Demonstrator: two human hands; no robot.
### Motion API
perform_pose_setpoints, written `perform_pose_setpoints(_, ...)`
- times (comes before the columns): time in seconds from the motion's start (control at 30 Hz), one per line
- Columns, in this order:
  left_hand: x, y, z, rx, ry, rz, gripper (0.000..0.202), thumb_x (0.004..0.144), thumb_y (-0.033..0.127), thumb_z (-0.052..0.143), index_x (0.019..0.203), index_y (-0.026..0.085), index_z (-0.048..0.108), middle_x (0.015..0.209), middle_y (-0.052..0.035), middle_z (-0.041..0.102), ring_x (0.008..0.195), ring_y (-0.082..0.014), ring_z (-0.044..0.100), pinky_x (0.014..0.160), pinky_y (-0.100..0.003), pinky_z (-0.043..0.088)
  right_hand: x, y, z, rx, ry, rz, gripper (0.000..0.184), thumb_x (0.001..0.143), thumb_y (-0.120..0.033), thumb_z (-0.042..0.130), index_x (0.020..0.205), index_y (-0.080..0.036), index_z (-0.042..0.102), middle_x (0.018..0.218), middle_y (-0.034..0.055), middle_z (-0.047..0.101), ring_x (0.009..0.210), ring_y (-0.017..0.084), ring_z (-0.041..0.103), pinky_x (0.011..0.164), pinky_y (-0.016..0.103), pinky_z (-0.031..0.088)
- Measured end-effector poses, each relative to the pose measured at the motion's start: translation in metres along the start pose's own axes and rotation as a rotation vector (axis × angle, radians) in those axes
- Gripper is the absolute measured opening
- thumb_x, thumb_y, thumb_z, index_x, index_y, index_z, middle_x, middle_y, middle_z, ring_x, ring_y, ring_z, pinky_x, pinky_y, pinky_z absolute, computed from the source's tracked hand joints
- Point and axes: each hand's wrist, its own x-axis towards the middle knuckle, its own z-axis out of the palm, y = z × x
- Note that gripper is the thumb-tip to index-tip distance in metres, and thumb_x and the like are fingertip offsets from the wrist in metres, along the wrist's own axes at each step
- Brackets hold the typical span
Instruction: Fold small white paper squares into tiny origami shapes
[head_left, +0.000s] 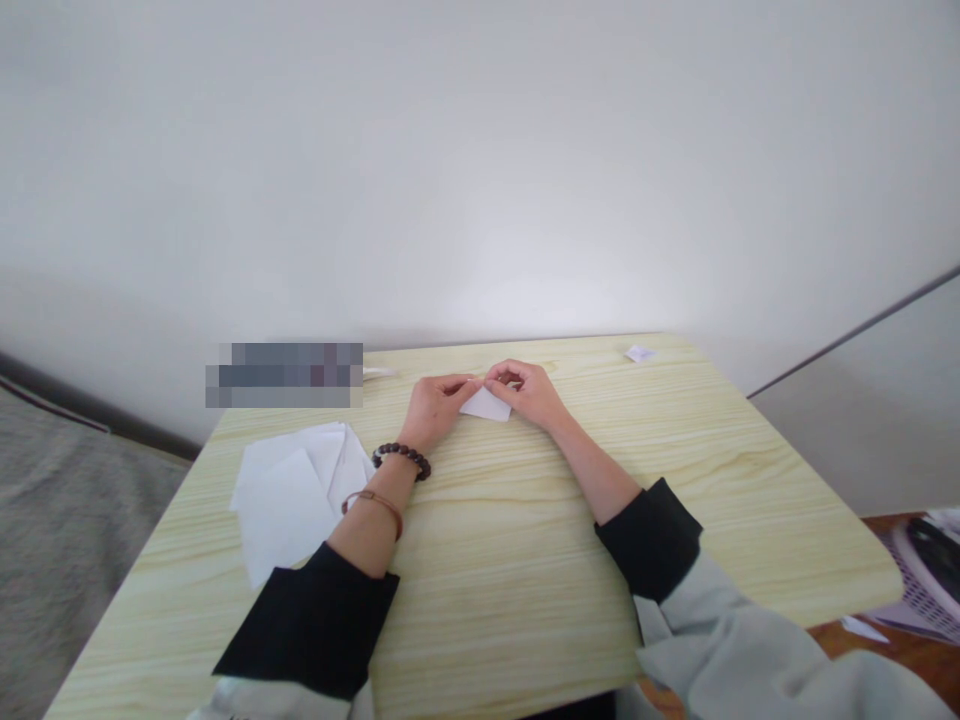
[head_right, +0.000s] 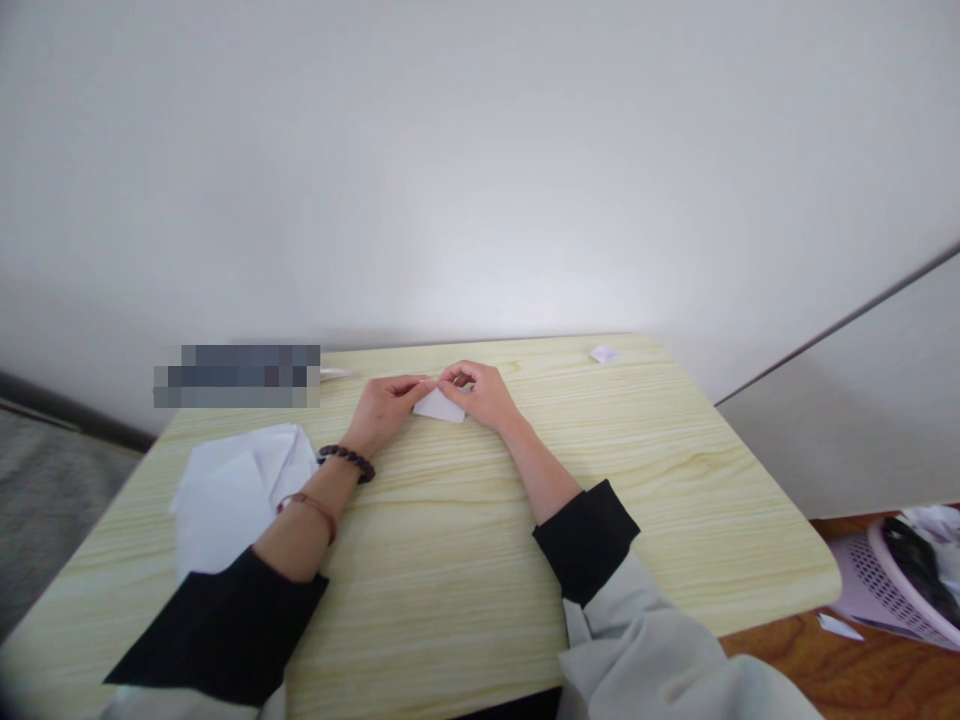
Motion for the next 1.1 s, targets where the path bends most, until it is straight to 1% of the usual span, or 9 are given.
perform_pose_setpoints(0.2, 0.0, -0.001, 0.0, 0.024, -0.01, 0.003, 0.038, 0.073, 0.048, 0.063, 0.085, 0.014, 0.075, 0.08, -0.003, 0.072, 0.074, -0.0192, 0.062, 0.063, -0.024, 0.044, 0.0, -0.001, 0.001, -0.021, -0.047, 0.015, 0.017, 0.076, -0.032, 0.059, 0.077, -0.015, 0.062, 0.068, -0.0001, 0.06, 0.058, 0.009, 0.05, 0.053, 0.02, 0.039)
perform_pose_setpoints(0.4, -0.002, 0.004, -0.002, 0.023, 0.012, 0.011, 0.036, 0.074, 0.046, 0.061, 0.078, 0.013, 0.074, 0.072, -0.0022, 0.07, 0.069, -0.0174, 0.059, 0.059, -0.024, 0.041, 0.001, 0.001, 0.0, -0.015, -0.076, 0.028, 0.017, 0.077, -0.032, 0.057, 0.076, -0.016, 0.061, 0.066, -0.0007, 0.059, 0.058, 0.009, 0.049, 0.053, 0.02, 0.039)
perform_pose_setpoints(0.5, -0.002, 0.008, -0.002, -0.01, 0.048, 0.003, 0.034, 0.074, 0.044, 0.061, 0.077, 0.013, 0.074, 0.072, -0.0019, 0.069, 0.068, -0.0171, 0.059, 0.059, -0.024, 0.041, 0.001, 0.005, -0.001, 0.031, -0.073, 0.042, 0.017, 0.076, -0.033, 0.058, 0.076, -0.016, 0.06, 0.066, -0.0006, 0.058, 0.06, 0.01, 0.051, 0.053, 0.02, 0.04)
perform_pose_setpoints(0.63, -0.002, 0.009, -0.003, -0.077, 0.102, -0.042, 0.033, 0.071, 0.043, 0.064, 0.078, 0.012, 0.074, 0.072, -0.0027, 0.069, 0.067, -0.0167, 0.058, 0.06, -0.024, 0.042, 0.001, 0.005, -0.001, 0.163, -0.077, 0.119, 0.02, 0.075, -0.037, 0.06, 0.075, -0.017, 0.058, 0.064, -0.0016, 0.057, 0.056, 0.01, 0.051, 0.05, 0.021, 0.043)
perform_pose_setpoints(0.7, -0.001, 0.008, -0.003, -0.108, 0.115, -0.051, 0.033, 0.071, 0.043, 0.065, 0.079, 0.012, 0.074, 0.071, -0.0026, 0.069, 0.066, -0.0157, 0.057, 0.059, -0.024, 0.042, 0.0, 0.003, -0.001, 0.214, -0.075, 0.148, 0.021, 0.074, -0.038, 0.061, 0.074, -0.018, 0.057, 0.063, -0.0018, 0.056, 0.053, 0.009, 0.051, 0.048, 0.021, 0.044)
perform_pose_setpoints(0.8, 0.0, 0.004, -0.003, -0.138, 0.139, -0.063, 0.033, 0.071, 0.043, 0.065, 0.079, 0.012, 0.074, 0.07, -0.002, 0.068, 0.064, -0.0144, 0.056, 0.057, -0.023, 0.04, 0.0, -0.001, -0.003, 0.245, -0.044, 0.148, 0.023, 0.072, -0.039, 0.062, 0.071, -0.018, 0.056, 0.061, -0.0019, 0.056, 0.05, 0.009, 0.051, 0.045, 0.021, 0.045)
perform_pose_setpoints(0.9, 0.001, 0.0, -0.003, -0.175, 0.163, -0.065, 0.034, 0.071, 0.045, 0.066, 0.081, 0.013, 0.074, 0.072, -0.0018, 0.068, 0.063, -0.0137, 0.055, 0.056, -0.022, 0.039, 0.001, -0.003, -0.004, 0.291, -0.021, 0.158, 0.024, 0.07, -0.04, 0.063, 0.07, -0.017, 0.057, 0.059, -0.0017, 0.057, 0.05, 0.01, 0.053, 0.045, 0.022, 0.046)
perform_pose_setpoints(1.1, 0.004, -0.007, -0.002, -0.226, 0.195, -0.078, 0.037, 0.069, 0.047, 0.068, 0.081, 0.013, 0.074, 0.075, -0.0028, 0.069, 0.065, -0.0142, 0.056, 0.057, -0.022, 0.04, 0.002, -0.005, -0.005, 0.344, -0.016, 0.186, 0.026, 0.067, -0.04, 0.066, 0.069, -0.016, 0.058, 0.056, -0.0019, 0.058, 0.05, 0.01, 0.054, 0.044, 0.021, 0.048)
